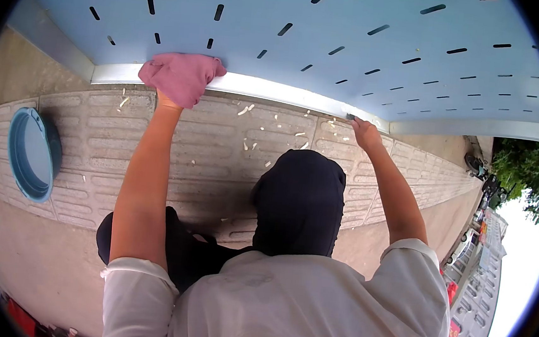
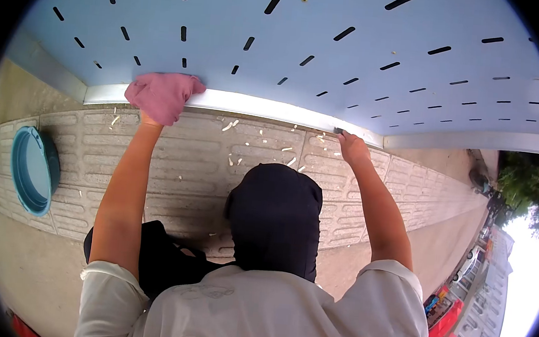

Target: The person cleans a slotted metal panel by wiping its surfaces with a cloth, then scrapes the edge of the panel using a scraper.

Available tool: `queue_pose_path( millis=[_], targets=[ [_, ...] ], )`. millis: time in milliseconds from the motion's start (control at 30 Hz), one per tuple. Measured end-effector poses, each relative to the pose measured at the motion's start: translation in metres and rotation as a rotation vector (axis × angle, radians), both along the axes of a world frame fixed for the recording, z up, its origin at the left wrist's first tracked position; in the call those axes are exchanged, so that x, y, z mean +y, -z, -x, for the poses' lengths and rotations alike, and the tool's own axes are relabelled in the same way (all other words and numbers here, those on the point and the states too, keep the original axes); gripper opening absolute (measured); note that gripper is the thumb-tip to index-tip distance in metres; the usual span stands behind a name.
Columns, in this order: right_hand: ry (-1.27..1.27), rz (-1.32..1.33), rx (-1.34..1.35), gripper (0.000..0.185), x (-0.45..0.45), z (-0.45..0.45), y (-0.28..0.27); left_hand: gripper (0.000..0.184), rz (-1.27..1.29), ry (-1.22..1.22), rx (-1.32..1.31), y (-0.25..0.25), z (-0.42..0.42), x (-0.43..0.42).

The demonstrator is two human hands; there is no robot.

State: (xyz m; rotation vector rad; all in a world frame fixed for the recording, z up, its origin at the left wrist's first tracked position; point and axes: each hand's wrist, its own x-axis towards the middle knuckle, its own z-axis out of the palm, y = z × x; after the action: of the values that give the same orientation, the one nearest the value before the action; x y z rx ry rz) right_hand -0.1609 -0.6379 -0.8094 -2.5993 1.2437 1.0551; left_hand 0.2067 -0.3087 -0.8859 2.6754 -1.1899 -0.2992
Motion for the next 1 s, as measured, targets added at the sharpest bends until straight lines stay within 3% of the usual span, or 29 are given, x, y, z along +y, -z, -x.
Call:
queue_pose_path(
  millis=[167, 233, 300, 467, 700, 800, 867, 1000],
  targets=[
    [-0.034, -0.001, 0.059, 0.042, -0.004, -0.015, -0.004, 0.025, 0.453, -0.058, 0.224, 0.000, 0.004, 0.000],
    [-0.037, -0.014, 0.056, 0.041, 0.001, -0.016, -0.008, 0.027, 0.216, 0.116, 0.430, -0.054, -0.013, 0.005],
    [-0.034, -0.027, 0.116, 0.041, 0.009, -0.022, -0.017, 0.026, 0.055, 0.137, 0.428, -0.070, -0.021, 0.005],
    [-0.022, -0.007, 0.118, 0.041, 0.006, -0.023, -0.008, 0.020, -0.132, -0.142, -0.057, -0.022, 0.003, -0.007],
    [0.143, 0.108, -0.015, 0.039, 0.007, -0.041, 0.009, 0.022, 0.324, -0.056, -0.013, -0.014, 0.000, 0.000],
    [0.138, 0.068, -0.021, 0.043, 0.014, -0.020, -0.001, 0.022, 0.297, -0.024, 0.020, 0.041, 0.000, 0.009],
    [0.152, 0.071, -0.033, 0.045, 0.007, -0.002, -0.006, 0.023, 0.252, 0.141, 0.138, 0.061, -0.010, 0.006],
    [0.252, 0.170, -0.159, 0.046, -0.049, 0.074, 0.006, 0.023, 0.068, -0.061, 0.112, 0.031, -0.007, 0.003]
  ],
)
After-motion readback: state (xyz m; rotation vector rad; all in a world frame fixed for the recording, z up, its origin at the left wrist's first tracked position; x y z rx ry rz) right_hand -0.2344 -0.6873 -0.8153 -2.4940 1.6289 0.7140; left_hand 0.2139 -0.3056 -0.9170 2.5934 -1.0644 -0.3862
